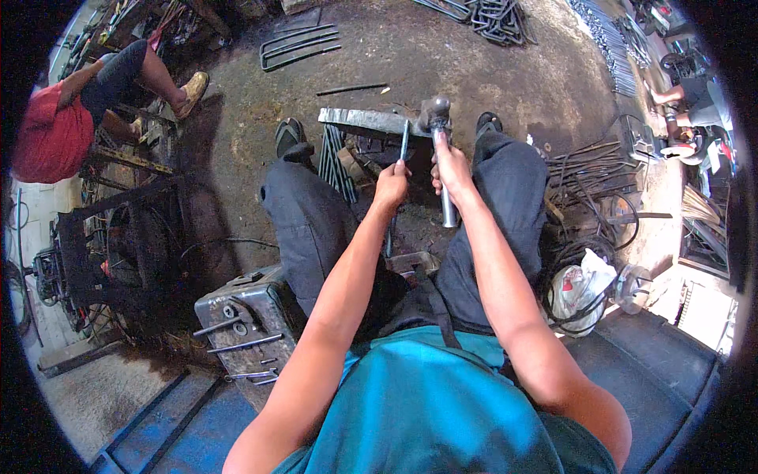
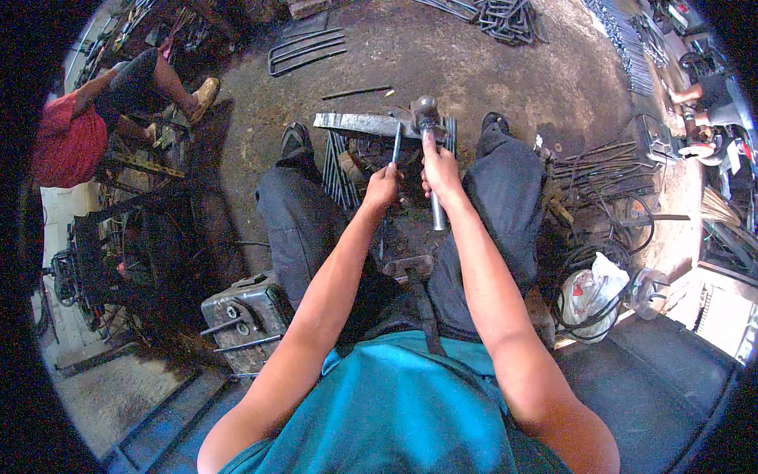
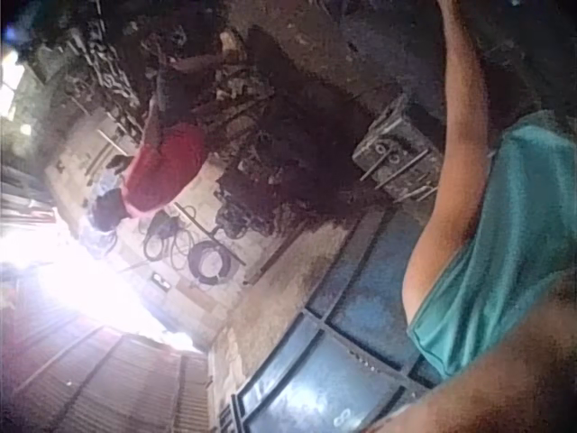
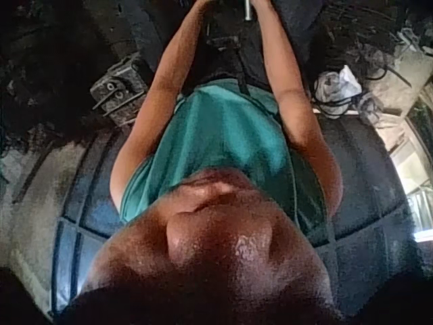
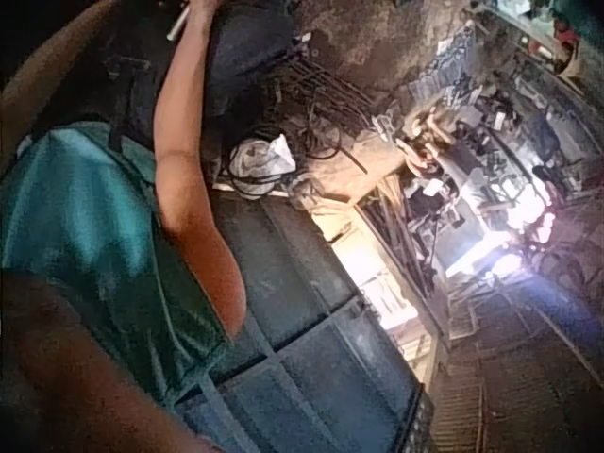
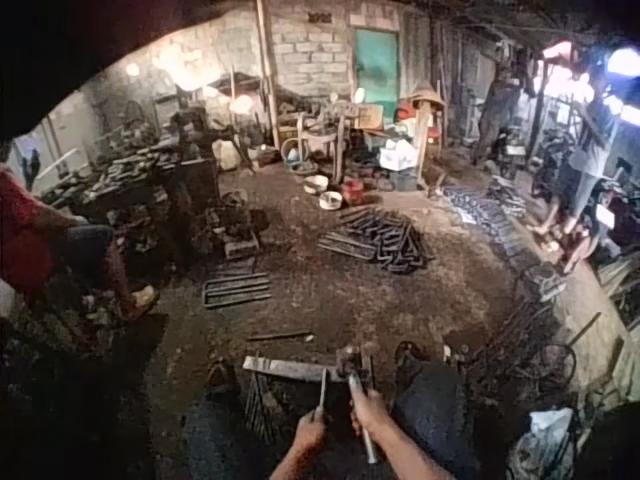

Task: Straightening a metal bar by hammering it against a solid metal block.

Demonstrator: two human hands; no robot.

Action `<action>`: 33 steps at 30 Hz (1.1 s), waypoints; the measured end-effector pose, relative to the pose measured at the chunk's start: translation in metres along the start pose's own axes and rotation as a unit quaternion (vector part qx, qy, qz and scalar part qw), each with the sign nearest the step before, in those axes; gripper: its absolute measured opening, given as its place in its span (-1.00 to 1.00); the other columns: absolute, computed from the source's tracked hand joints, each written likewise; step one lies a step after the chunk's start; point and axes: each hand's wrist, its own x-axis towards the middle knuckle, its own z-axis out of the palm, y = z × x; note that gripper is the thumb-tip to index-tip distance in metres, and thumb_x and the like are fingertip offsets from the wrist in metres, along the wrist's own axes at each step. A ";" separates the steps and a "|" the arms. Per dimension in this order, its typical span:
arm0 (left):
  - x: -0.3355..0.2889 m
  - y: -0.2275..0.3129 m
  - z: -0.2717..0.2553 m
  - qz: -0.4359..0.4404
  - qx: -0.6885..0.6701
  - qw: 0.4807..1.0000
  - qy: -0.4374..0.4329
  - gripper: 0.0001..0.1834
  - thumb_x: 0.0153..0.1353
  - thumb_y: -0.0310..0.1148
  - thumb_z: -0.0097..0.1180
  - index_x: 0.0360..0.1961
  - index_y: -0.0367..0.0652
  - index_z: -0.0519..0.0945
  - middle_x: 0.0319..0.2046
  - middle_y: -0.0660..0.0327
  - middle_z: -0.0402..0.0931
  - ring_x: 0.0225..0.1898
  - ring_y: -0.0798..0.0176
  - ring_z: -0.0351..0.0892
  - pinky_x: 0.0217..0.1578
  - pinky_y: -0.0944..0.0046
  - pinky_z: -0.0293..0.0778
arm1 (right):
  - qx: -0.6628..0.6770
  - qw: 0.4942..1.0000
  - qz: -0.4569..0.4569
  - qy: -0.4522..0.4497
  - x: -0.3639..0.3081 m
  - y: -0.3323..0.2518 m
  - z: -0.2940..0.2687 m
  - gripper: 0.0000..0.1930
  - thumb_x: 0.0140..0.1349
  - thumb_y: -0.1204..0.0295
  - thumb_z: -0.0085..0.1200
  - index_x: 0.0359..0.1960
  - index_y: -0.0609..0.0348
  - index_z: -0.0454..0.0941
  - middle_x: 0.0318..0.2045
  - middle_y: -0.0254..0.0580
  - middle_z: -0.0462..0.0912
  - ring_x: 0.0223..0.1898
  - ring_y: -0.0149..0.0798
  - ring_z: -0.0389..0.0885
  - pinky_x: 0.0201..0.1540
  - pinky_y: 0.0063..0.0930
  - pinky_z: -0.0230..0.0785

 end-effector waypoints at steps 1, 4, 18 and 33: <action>-0.002 0.002 -0.001 0.004 0.008 1.000 0.005 -0.50 0.42 -0.01 -0.22 -0.31 -0.25 0.54 -0.59 0.24 0.39 -0.59 0.31 0.41 -0.62 0.25 0.37 | 0.001 1.000 0.000 -0.001 -0.001 -0.001 0.001 -0.40 0.31 -0.23 -0.24 -0.42 0.14 0.35 -0.74 -0.37 0.33 -0.81 -0.44 0.30 -0.77 -0.51 0.19; -0.007 0.006 -0.001 -0.005 -0.005 1.000 0.017 -0.49 0.42 -0.03 -0.24 -0.37 -0.26 0.57 -0.60 0.21 0.42 -0.56 0.28 0.41 -0.53 0.21 0.35 | -0.017 1.000 0.014 -0.009 -0.002 -0.001 0.004 -0.41 0.31 -0.22 -0.23 -0.43 0.13 0.34 -0.74 -0.37 0.34 -0.81 -0.43 0.31 -0.76 -0.50 0.20; -0.006 0.008 0.006 -0.010 0.013 1.000 0.022 -0.47 0.42 -0.06 -0.23 -0.43 -0.26 0.60 -0.61 0.17 0.47 -0.51 0.23 0.46 -0.40 0.16 0.36 | -0.011 1.000 0.022 -0.002 0.004 0.006 -0.002 -0.37 0.25 -0.27 -0.13 -0.58 0.11 0.32 -0.77 -0.33 0.35 -0.81 -0.37 0.35 -0.75 -0.42 0.23; -0.006 0.008 0.004 -0.038 0.071 0.996 0.049 -0.36 0.37 0.11 -0.24 -0.45 -0.24 0.65 -0.50 -0.02 0.59 -0.37 0.04 0.59 -0.26 0.07 0.44 | 0.192 0.967 0.092 -0.139 0.009 0.004 -0.004 -0.33 0.16 -0.35 -0.09 -0.59 0.08 0.36 -0.74 -0.27 0.39 -0.77 -0.31 0.39 -0.67 -0.36 0.33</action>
